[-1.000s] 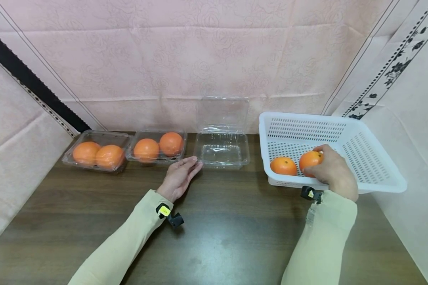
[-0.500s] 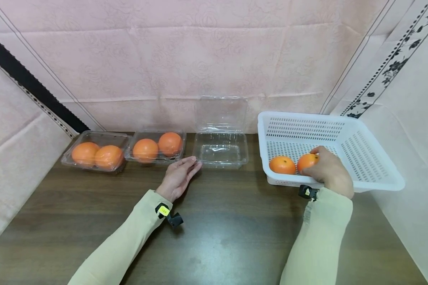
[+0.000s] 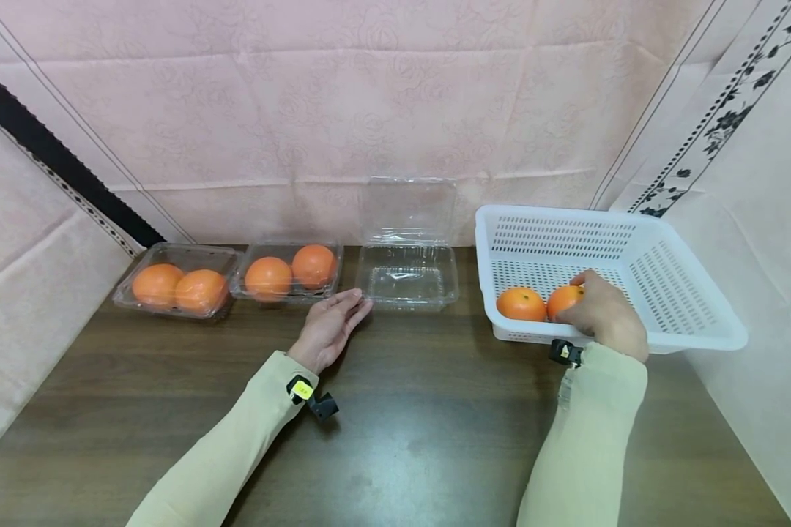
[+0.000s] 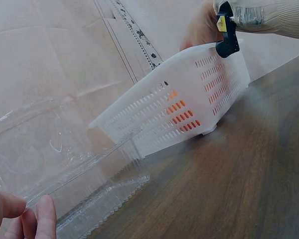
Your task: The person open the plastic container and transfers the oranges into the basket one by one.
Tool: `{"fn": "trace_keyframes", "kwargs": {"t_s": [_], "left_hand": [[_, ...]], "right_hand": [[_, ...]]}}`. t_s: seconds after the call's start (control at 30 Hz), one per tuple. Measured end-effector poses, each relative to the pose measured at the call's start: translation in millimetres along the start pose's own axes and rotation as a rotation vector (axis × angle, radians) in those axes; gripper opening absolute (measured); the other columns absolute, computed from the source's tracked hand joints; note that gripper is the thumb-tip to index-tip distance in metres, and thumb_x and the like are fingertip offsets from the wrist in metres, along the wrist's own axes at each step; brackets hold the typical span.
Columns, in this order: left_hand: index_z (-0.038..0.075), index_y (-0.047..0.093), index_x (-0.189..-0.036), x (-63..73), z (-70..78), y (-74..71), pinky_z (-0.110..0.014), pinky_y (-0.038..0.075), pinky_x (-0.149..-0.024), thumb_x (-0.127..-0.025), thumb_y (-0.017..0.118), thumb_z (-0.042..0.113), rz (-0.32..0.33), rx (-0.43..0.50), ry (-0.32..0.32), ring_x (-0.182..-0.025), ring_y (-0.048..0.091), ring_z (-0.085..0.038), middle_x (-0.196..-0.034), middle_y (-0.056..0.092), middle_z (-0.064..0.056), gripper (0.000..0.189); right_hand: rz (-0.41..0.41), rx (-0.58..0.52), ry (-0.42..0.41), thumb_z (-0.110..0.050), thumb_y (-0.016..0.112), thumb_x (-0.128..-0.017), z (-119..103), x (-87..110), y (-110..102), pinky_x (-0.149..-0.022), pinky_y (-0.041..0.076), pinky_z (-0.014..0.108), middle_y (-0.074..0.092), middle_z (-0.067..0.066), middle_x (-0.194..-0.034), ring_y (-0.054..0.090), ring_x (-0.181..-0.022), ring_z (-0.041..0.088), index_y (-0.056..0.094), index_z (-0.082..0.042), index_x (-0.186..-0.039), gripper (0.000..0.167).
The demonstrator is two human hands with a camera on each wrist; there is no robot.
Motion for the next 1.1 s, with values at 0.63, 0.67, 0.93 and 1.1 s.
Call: {"fn": "trace_keyframes", "kwargs": {"t_s": [0.63,0.67,0.93,1.1], "left_hand": [[0.002,0.056,-0.137,-0.3,-0.4,0.5,-0.024,0.059,-0.098,-0.103,0.06,0.013,0.004,0.0,-0.001,-0.123,0.063,-0.021,-0.131,0.057,-0.012,0.036],[0.002,0.056,-0.138,-0.2,-0.4,0.4,-0.024,0.059,-0.098,-0.103,0.06,0.013,0.004,0.0,-0.002,-0.123,0.063,-0.021,-0.131,0.057,-0.012,0.036],[0.003,0.057,-0.137,0.5,-0.2,0.5,-0.023,0.06,-0.097,-0.103,0.061,0.014,0.004,-0.002,0.001,-0.124,0.063,-0.021,-0.133,0.057,-0.013,0.035],[0.002,0.056,-0.138,0.7,0.2,0.6,-0.023,0.06,-0.097,-0.103,0.06,0.013,0.001,0.001,0.003,-0.123,0.063,-0.021,-0.133,0.057,-0.012,0.036]], "right_hand": [[0.001,-0.007,0.049,-0.029,0.076,-0.086,-2.6,-2.3,3.2,-0.066,0.056,0.037,0.045,0.033,-0.126,0.049,-0.102,0.044,0.039,0.003,-0.141,0.073],[0.001,-0.006,0.052,-0.029,0.076,-0.086,-2.9,-2.3,3.5,-0.065,0.057,0.037,0.045,0.033,-0.126,0.05,-0.102,0.044,0.039,0.002,-0.14,0.073],[0.005,-0.045,0.078,-0.029,0.076,-0.086,-3.4,-2.6,6.0,-0.066,0.058,0.038,0.044,0.031,-0.127,0.049,-0.104,0.045,0.04,0.001,-0.139,0.071],[0.007,-0.066,0.097,-0.028,0.077,-0.085,-3.2,-3.5,6.1,-0.066,0.058,0.038,0.044,0.031,-0.128,0.048,-0.105,0.045,0.04,0.0,-0.14,0.072]]}}
Point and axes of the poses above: each hand's wrist, its own x-axis away from the middle knuckle, its own y-axis out of the palm, z = x × y, the point moved 2 cm from there along -x, towards the middle knuckle
